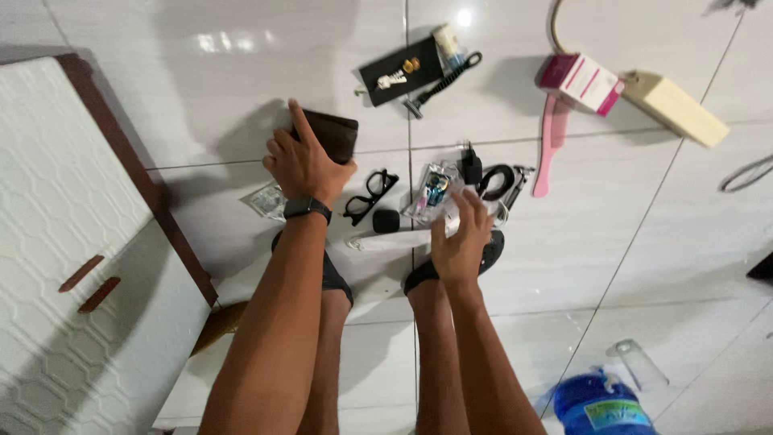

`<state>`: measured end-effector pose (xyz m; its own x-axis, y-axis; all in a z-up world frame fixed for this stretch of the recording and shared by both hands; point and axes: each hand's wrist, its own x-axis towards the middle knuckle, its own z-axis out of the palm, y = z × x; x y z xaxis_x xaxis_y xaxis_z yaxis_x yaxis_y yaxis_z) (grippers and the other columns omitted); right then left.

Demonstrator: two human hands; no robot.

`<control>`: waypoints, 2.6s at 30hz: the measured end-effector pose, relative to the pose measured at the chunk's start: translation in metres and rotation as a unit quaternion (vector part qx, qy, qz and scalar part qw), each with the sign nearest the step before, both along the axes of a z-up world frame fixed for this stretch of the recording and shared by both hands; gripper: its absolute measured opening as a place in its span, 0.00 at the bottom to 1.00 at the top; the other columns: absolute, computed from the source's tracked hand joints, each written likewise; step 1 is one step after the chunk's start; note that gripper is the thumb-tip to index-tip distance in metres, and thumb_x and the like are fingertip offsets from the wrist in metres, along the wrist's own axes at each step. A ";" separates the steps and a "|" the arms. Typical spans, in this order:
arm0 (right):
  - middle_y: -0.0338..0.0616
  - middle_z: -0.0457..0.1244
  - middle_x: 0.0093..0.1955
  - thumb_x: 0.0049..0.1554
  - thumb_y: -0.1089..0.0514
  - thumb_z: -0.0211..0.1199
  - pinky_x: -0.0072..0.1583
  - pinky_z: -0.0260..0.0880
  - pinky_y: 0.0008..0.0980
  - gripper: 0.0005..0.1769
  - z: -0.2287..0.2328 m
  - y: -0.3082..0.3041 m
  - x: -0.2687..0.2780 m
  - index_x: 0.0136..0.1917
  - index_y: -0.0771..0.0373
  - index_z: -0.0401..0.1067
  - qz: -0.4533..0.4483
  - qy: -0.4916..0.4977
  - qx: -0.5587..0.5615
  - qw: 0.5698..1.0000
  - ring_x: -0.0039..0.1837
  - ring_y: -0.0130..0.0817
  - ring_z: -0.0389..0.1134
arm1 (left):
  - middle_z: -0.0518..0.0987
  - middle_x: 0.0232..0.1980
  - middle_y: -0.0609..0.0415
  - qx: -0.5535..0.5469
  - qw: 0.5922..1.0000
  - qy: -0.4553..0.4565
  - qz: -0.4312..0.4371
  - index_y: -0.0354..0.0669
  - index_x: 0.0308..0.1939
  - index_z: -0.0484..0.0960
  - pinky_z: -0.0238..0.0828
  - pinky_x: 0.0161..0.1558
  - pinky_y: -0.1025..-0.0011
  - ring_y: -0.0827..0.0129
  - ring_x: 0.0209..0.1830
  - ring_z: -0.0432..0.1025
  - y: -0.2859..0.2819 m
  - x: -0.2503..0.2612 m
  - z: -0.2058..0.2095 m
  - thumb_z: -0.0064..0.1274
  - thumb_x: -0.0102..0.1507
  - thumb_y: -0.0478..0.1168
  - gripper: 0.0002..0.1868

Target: The person sweeps the top of a brown cabinet with a broom and then places a spray can, a white bottle, a black card holder, a black hat, and eyeglasses onto the cleaned surface.

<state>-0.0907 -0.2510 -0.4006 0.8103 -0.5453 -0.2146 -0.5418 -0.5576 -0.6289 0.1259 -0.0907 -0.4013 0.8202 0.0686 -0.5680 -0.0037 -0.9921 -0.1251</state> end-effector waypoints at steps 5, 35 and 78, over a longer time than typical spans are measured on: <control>0.53 0.64 0.69 0.63 0.54 0.62 0.69 0.65 0.43 0.26 0.024 0.018 0.029 0.72 0.63 0.66 -0.063 0.055 0.292 0.953 0.70 0.43 0.65 | 0.71 0.62 0.39 -0.099 0.985 0.083 0.116 0.47 0.75 0.50 0.58 0.58 0.42 0.41 0.63 0.63 0.007 -0.019 0.023 0.73 0.46 0.64 0.65; 0.55 0.63 0.71 0.66 0.52 0.58 0.78 0.55 0.47 0.18 0.068 0.053 0.107 0.65 0.64 0.73 0.188 0.061 0.252 0.947 0.80 0.50 0.56 | 0.77 0.49 0.40 -0.492 0.638 0.088 0.586 0.35 0.56 0.69 0.78 0.47 0.49 0.50 0.45 0.79 0.011 -0.069 0.016 0.54 0.63 0.60 0.33; 0.49 0.63 0.56 0.70 0.59 0.45 0.57 0.65 0.35 0.31 0.142 -0.019 0.121 0.83 0.65 0.46 0.127 0.043 0.319 0.938 0.52 0.35 0.65 | 0.80 0.38 0.49 -0.484 0.840 0.006 0.246 0.36 0.48 0.79 0.73 0.36 0.68 0.69 0.34 0.75 -0.054 -0.070 0.167 0.52 0.71 0.44 0.13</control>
